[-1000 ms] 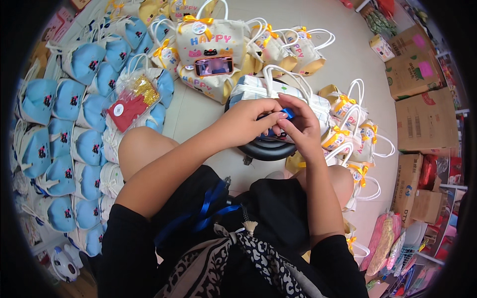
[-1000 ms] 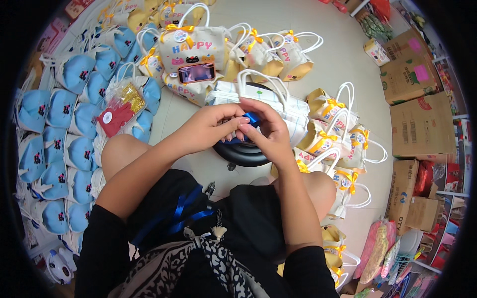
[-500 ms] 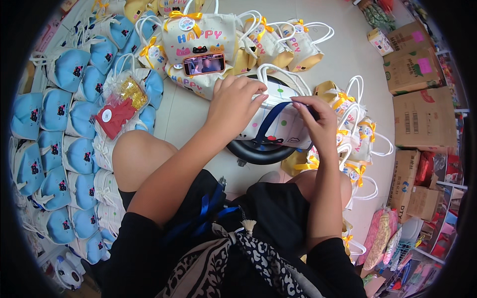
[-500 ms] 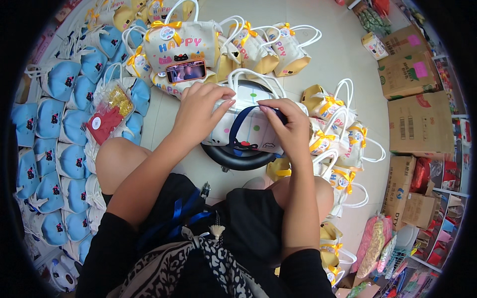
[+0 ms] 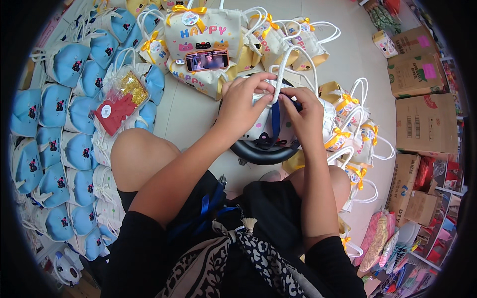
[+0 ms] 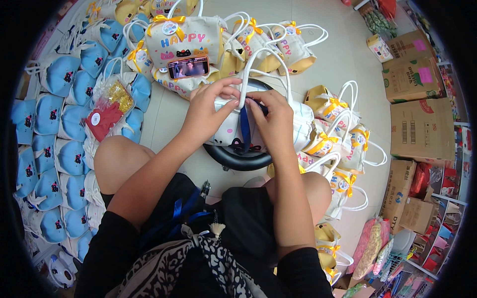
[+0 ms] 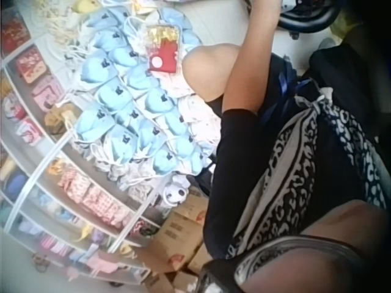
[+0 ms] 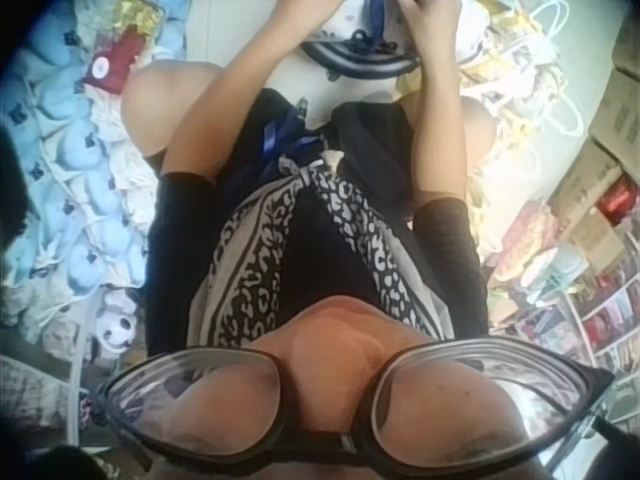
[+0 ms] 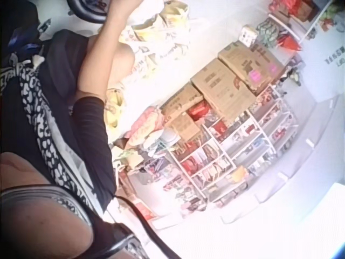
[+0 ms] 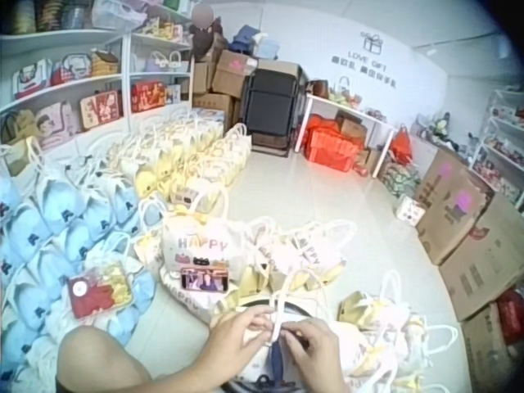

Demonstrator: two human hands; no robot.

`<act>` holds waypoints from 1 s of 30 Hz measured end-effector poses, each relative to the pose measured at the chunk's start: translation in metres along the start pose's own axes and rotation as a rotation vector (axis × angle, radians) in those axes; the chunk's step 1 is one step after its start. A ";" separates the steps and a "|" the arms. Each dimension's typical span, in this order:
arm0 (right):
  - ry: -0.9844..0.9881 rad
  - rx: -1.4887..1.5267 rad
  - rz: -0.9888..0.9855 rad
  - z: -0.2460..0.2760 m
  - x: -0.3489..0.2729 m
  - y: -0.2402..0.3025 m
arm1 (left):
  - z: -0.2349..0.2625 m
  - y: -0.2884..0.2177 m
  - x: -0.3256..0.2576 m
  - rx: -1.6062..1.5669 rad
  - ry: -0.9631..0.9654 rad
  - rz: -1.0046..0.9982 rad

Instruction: The person sits on the floor and decorates small white gift bags by tying blue ribbons into bows and attaching round stickers to the front. They handle each bag one at a time, place the finished bags aside, and repeat the process.

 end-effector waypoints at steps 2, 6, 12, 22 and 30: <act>-0.011 0.020 -0.007 -0.001 0.001 -0.002 | 0.000 -0.001 0.000 -0.007 0.013 0.008; -0.043 0.092 -0.040 -0.003 0.001 -0.007 | -0.003 -0.006 0.000 0.087 0.092 -0.015; -0.019 0.192 -0.106 -0.008 0.002 -0.015 | -0.007 0.017 -0.002 -0.573 -0.051 0.396; 0.179 0.205 -0.331 -0.004 -0.010 -0.035 | 0.030 0.017 -0.019 -0.555 -0.207 0.519; 0.332 0.600 -0.568 0.003 -0.032 -0.044 | -0.008 -0.019 -0.085 -0.699 -0.237 0.595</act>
Point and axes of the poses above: each hand's wrist, its own x-axis towards the middle knuckle, its own z-axis out of the back of the hand, y = z × x, the point moved 6 cm from there along x, towards the middle knuckle, and after that the axes turned 15 degrees about -z, right-handed, at the moved point
